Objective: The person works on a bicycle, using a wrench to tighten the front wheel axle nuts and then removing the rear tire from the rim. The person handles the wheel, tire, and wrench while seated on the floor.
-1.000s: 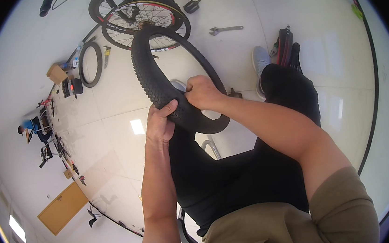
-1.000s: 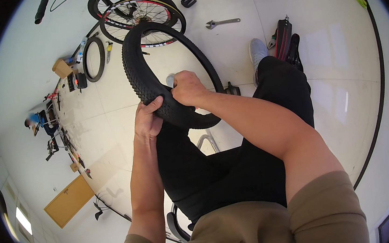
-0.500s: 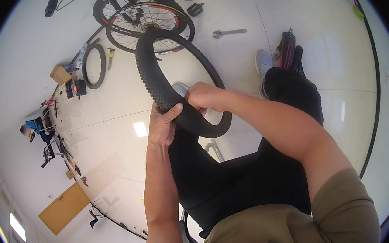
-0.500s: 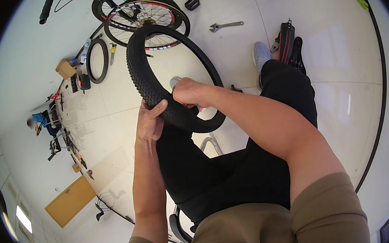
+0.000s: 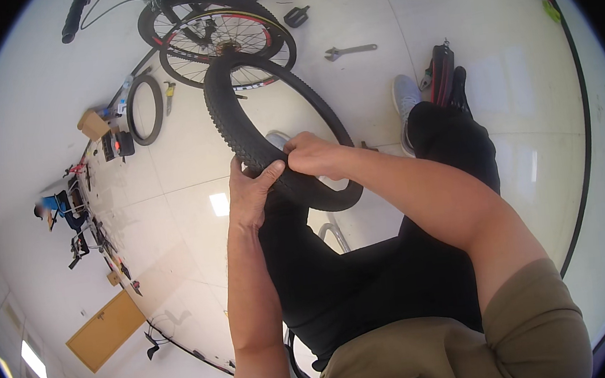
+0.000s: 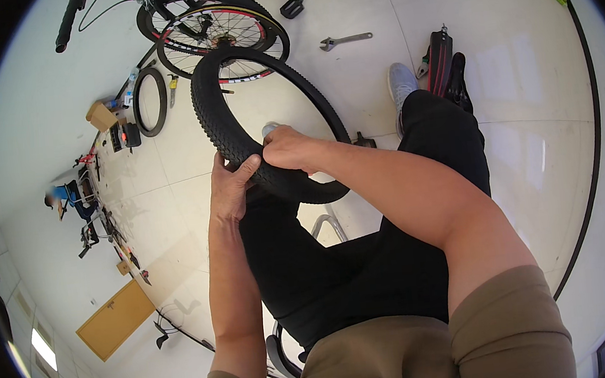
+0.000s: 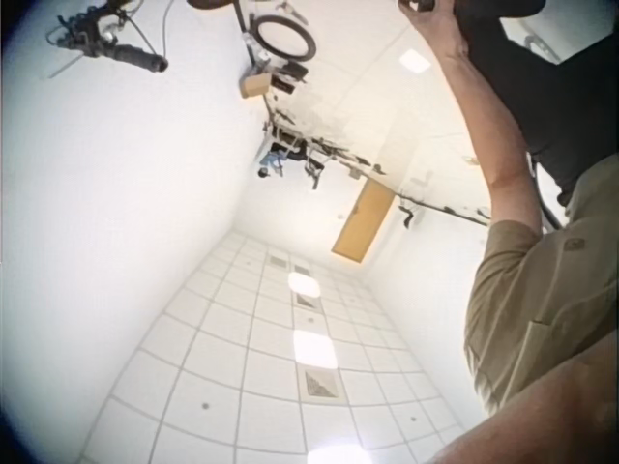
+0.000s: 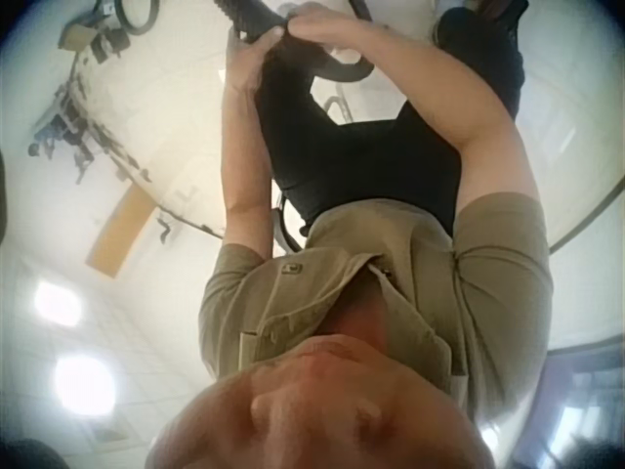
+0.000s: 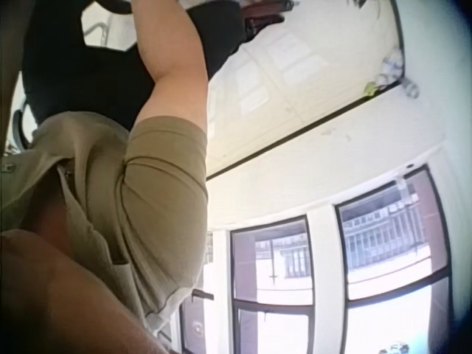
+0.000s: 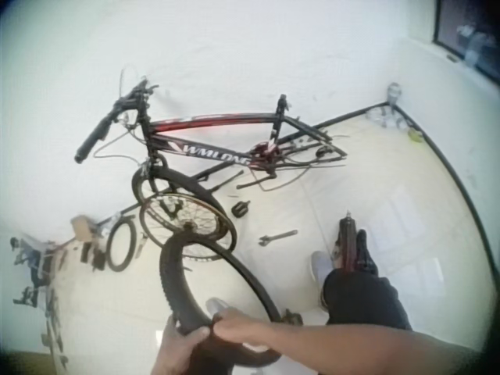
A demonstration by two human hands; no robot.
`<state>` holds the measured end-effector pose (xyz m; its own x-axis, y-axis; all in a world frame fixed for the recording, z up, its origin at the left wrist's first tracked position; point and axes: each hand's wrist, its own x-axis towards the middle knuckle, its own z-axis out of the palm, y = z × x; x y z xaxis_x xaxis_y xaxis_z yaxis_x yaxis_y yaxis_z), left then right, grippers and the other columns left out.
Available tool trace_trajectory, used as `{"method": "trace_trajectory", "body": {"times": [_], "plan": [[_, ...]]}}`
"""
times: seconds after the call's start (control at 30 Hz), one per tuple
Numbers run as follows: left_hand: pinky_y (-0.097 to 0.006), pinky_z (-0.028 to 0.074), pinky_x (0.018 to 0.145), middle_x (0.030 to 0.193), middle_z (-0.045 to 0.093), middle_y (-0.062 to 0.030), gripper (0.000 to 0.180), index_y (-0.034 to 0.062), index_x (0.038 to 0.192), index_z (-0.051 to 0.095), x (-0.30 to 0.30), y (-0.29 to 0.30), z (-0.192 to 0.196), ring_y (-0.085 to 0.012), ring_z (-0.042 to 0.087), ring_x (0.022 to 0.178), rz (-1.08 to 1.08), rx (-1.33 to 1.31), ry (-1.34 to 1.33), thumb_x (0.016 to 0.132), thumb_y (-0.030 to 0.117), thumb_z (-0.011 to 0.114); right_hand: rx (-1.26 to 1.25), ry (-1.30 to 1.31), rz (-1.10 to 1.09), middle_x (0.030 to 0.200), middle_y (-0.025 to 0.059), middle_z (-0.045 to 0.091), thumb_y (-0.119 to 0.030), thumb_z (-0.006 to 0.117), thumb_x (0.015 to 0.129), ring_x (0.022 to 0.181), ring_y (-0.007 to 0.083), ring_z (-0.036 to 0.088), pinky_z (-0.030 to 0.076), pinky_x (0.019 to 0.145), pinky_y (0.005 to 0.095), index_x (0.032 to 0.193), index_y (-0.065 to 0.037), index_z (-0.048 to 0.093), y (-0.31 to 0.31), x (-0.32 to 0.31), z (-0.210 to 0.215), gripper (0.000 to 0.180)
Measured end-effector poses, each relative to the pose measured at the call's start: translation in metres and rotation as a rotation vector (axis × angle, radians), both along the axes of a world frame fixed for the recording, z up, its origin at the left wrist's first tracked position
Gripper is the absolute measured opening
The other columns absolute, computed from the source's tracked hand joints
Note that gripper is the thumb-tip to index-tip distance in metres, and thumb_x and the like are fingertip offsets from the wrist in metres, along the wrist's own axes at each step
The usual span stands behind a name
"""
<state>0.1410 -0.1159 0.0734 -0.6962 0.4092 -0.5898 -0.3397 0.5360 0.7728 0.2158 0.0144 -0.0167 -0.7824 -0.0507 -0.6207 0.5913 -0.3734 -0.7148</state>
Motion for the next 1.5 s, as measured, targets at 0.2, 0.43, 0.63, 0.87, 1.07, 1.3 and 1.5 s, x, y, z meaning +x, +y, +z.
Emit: {"method": "trace_trajectory", "body": {"times": [0.2,0.43,0.63,0.87,1.07,1.3,1.5], "plan": [[-0.038,0.053,0.091,0.117,0.063,-0.0160,0.062,-0.0024,0.130,0.049,-0.007,0.000,0.000,-0.0250,0.065,0.103,0.011,0.017,-0.179,0.081,0.011,0.083,0.016,0.021,-0.155,0.096,0.0232,0.065,-0.006,0.053,0.078,0.091,0.0330,0.063,0.049,0.076,0.0437,0.097,0.005,0.067,-0.005,0.004,0.004,0.027],[-0.041,0.050,0.095,0.113,0.066,-0.0089,0.048,0.0013,0.126,0.052,-0.004,-0.006,-0.013,-0.0234,0.063,0.105,-0.035,0.118,-0.184,0.086,0.010,0.078,0.360,0.066,-0.034,0.105,0.0312,0.065,-0.016,0.064,0.080,0.105,0.0430,0.064,0.052,0.087,0.0457,0.102,0.010,0.065,-0.003,0.006,0.018,0.034],[-0.039,0.051,0.093,0.112,0.067,-0.0094,0.043,0.0007,0.122,0.055,0.001,-0.008,-0.024,-0.0230,0.064,0.103,0.049,0.269,-0.245,0.086,0.010,0.077,0.397,0.078,-0.086,0.107,0.0323,0.066,-0.020,0.065,0.081,0.105,0.0441,0.064,0.052,0.091,0.0463,0.100,0.009,0.067,-0.001,0.006,0.018,0.035],[-0.034,0.050,0.094,0.115,0.065,-0.0077,0.043,-0.0013,0.123,0.059,0.038,-0.016,-0.039,-0.0195,0.062,0.103,-0.053,0.223,-0.254,0.084,0.003,0.076,-0.128,0.108,-0.510,0.091,0.0233,0.071,-0.031,0.064,0.080,0.092,0.0328,0.069,0.053,0.084,0.0397,0.095,0.008,0.071,0.005,-0.008,0.018,0.042],[-0.033,0.050,0.090,0.109,0.063,-0.0052,0.045,-0.0007,0.119,0.058,0.066,-0.030,-0.043,-0.0168,0.061,0.101,-0.048,0.156,-0.229,0.079,0.000,0.077,-0.034,0.176,-0.269,0.104,0.0195,0.068,-0.033,0.077,0.078,0.093,0.0220,0.066,0.052,0.082,0.0339,0.109,0.012,0.065,0.001,0.000,0.026,0.056],[-0.029,0.048,0.085,0.109,0.059,-0.0015,0.058,0.0018,0.129,0.052,0.069,-0.037,-0.031,-0.0140,0.058,0.097,-0.135,0.059,-0.270,0.077,0.000,0.079,-0.127,0.113,-0.212,0.101,0.0205,0.066,-0.028,0.085,0.065,0.093,0.0270,0.067,0.054,0.082,0.0344,0.110,0.015,0.063,-0.003,0.002,0.032,0.067],[-0.031,0.048,0.090,0.113,0.059,-0.0020,0.062,0.0015,0.131,0.050,0.073,-0.036,-0.030,-0.0146,0.058,0.103,-0.096,0.100,-0.319,0.076,-0.002,0.079,-0.091,0.140,-0.190,0.098,0.0199,0.066,-0.025,0.083,0.064,0.087,0.0265,0.067,0.055,0.078,0.0351,0.105,0.013,0.064,0.005,0.006,0.040,0.060]]}}
